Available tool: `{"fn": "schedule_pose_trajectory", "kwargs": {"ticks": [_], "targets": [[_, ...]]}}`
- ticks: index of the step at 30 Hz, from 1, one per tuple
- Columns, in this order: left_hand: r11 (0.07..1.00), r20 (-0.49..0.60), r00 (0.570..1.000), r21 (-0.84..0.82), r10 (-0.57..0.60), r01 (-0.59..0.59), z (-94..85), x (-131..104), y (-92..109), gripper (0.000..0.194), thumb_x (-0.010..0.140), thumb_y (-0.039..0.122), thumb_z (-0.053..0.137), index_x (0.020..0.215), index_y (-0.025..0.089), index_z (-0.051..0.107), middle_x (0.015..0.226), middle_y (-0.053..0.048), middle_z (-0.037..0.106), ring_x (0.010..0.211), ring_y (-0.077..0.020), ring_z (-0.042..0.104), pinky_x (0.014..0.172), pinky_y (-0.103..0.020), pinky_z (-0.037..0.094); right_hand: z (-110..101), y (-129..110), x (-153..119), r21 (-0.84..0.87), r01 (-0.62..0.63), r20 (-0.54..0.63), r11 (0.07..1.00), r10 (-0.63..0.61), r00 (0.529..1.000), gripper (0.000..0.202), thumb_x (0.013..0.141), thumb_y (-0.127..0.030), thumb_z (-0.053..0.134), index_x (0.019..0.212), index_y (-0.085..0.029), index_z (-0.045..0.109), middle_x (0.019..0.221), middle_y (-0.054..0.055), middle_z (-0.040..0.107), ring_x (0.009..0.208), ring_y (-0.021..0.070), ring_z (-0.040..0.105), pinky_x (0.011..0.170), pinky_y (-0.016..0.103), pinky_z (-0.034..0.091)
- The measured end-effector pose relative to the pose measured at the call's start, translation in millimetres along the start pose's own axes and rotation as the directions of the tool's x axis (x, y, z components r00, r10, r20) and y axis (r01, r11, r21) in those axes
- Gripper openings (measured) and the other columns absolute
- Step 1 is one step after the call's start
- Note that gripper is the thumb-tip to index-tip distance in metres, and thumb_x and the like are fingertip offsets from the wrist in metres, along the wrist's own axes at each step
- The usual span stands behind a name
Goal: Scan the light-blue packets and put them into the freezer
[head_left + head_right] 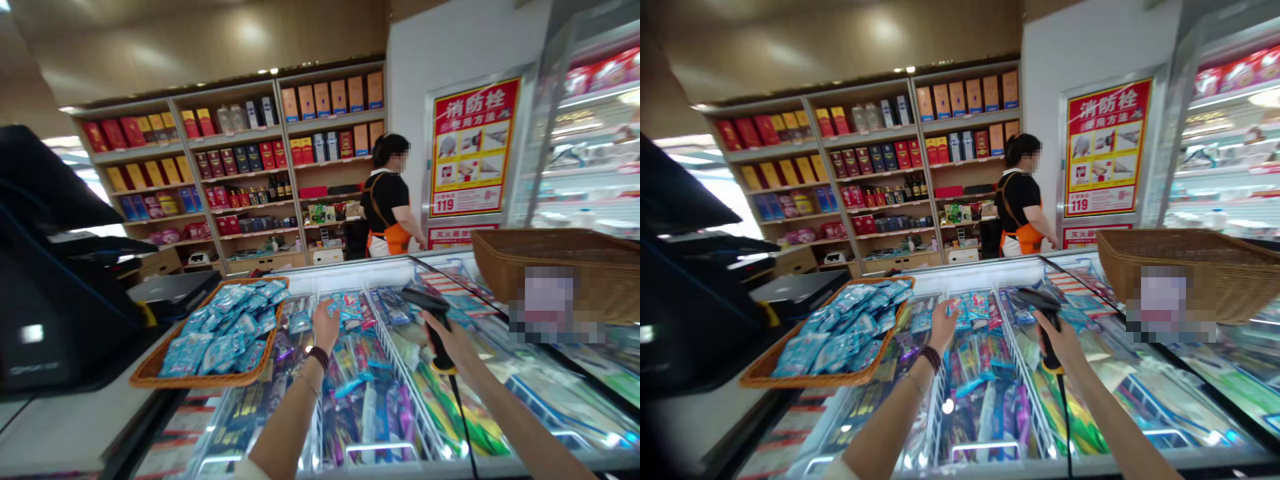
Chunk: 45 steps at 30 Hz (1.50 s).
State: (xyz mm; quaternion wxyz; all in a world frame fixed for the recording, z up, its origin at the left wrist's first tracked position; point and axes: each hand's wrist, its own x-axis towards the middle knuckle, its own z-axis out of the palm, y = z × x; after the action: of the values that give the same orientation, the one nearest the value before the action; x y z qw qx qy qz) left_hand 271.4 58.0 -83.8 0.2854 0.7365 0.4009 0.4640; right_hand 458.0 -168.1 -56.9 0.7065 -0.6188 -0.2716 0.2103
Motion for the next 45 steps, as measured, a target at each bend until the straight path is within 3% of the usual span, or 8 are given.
{"fn": "schedule_pose_trajectory", "kwargs": {"ticks": [3, 6, 13, 16, 20, 29, 34, 45], "targets": [[0.965, -0.034, 0.999, 0.260, -0.023, 0.031, -48.4, 4, -26, 0.035, 0.087, 0.015, 0.060, 0.120, 0.014, 0.068, 0.128, -0.017, 0.070, 0.131, -0.0297, 0.060, 0.117, -0.043, 0.039, 44, 3, 0, 0.043, 0.008, 0.113, 0.999, -0.013, 0.994, 0.050, 0.063, -0.064, 0.083, 0.062, -0.023, 0.054, 0.048, -0.003, 0.057, 0.034, 0.0108, 0.047, 0.034, 0.025, 0.035], [0.947, -0.047, 0.995, 0.307, -0.089, 0.099, -75.3, -1, -45, 0.037, 0.085, 0.015, 0.064, 0.122, 0.011, 0.065, 0.130, -0.021, 0.068, 0.133, -0.0331, 0.059, 0.116, -0.044, 0.039, 90, 5, -6, 0.087, -0.017, 0.213, 0.996, -0.002, 0.977, 0.049, 0.066, -0.064, 0.081, 0.062, -0.023, 0.055, 0.049, -0.004, 0.056, 0.033, 0.0100, 0.046, 0.033, 0.025, 0.035], [0.991, -0.167, 0.977, 0.018, -0.130, 0.135, -78.5, -16, -63, 0.052, 0.075, 0.008, 0.070, 0.125, 0.020, 0.061, 0.136, -0.016, 0.067, 0.133, -0.0310, 0.059, 0.114, -0.042, 0.042, 161, 22, -32, 0.077, -0.102, 0.415, 0.992, 0.061, 0.908, 0.050, 0.066, -0.068, 0.078, 0.065, -0.023, 0.056, 0.048, -0.006, 0.053, 0.031, 0.0094, 0.045, 0.032, 0.024, 0.034], [0.984, -0.167, 0.975, -0.121, -0.149, 0.130, -79.0, -16, -64, 0.044, 0.073, 0.006, 0.066, 0.115, 0.019, 0.063, 0.122, -0.013, 0.072, 0.119, -0.0269, 0.066, 0.105, -0.038, 0.048, 163, 33, -37, 0.035, -0.104, 0.494, 0.994, 0.074, 0.866, 0.052, 0.069, -0.069, 0.077, 0.062, -0.022, 0.055, 0.048, -0.006, 0.053, 0.030, 0.0084, 0.044, 0.032, 0.024, 0.032], [0.976, -0.088, 0.983, -0.163, -0.162, 0.146, -82.5, -16, -61, 0.002, 0.080, 0.018, 0.063, 0.079, 0.018, 0.062, 0.079, -0.007, 0.069, 0.077, -0.0224, 0.067, 0.078, -0.035, 0.054, 156, 43, -36, 0.048, -0.093, 0.536, 0.995, 0.053, 0.843, 0.052, 0.072, -0.069, 0.077, 0.064, -0.022, 0.055, 0.051, -0.006, 0.054, 0.032, 0.0081, 0.045, 0.035, 0.024, 0.033], [0.800, -0.039, 0.961, -0.565, -0.274, 0.205, -76.4, -19, -54, 0.032, 0.081, 0.048, 0.069, 0.074, 0.022, 0.051, 0.064, 0.002, 0.056, 0.057, -0.0128, 0.056, 0.058, -0.025, 0.049, 143, 23, -47, -0.117, 0.048, 0.501, 0.992, 0.017, 0.865, 0.051, 0.078, -0.068, 0.071, 0.061, -0.024, 0.053, 0.046, -0.005, 0.053, 0.033, 0.0106, 0.044, 0.040, 0.027, 0.034], [0.820, -0.039, 0.961, -0.530, -0.275, 0.213, -76.1, -18, -62, 0.038, 0.079, 0.053, 0.072, 0.074, 0.022, 0.050, 0.064, 0.003, 0.051, 0.057, -0.0114, 0.051, 0.055, -0.023, 0.044, 137, 18, -53, -0.257, 0.179, 0.515, 0.950, -0.022, 0.857, 0.047, 0.085, -0.065, 0.062, 0.062, -0.026, 0.051, 0.036, -0.005, 0.050, 0.034, 0.0133, 0.044, 0.045, 0.028, 0.036], [0.852, -0.018, 0.965, -0.475, -0.261, 0.222, -80.6, -19, -61, 0.034, 0.083, 0.052, 0.069, 0.079, 0.021, 0.054, 0.064, 0.004, 0.048, 0.057, -0.0121, 0.048, 0.055, -0.024, 0.042, 135, 16, -55, -0.289, 0.204, 0.518, 0.935, -0.027, 0.855, 0.045, 0.085, -0.064, 0.061, 0.062, -0.027, 0.051, 0.037, -0.005, 0.052, 0.035, 0.0154, 0.047, 0.047, 0.030, 0.038]]}}
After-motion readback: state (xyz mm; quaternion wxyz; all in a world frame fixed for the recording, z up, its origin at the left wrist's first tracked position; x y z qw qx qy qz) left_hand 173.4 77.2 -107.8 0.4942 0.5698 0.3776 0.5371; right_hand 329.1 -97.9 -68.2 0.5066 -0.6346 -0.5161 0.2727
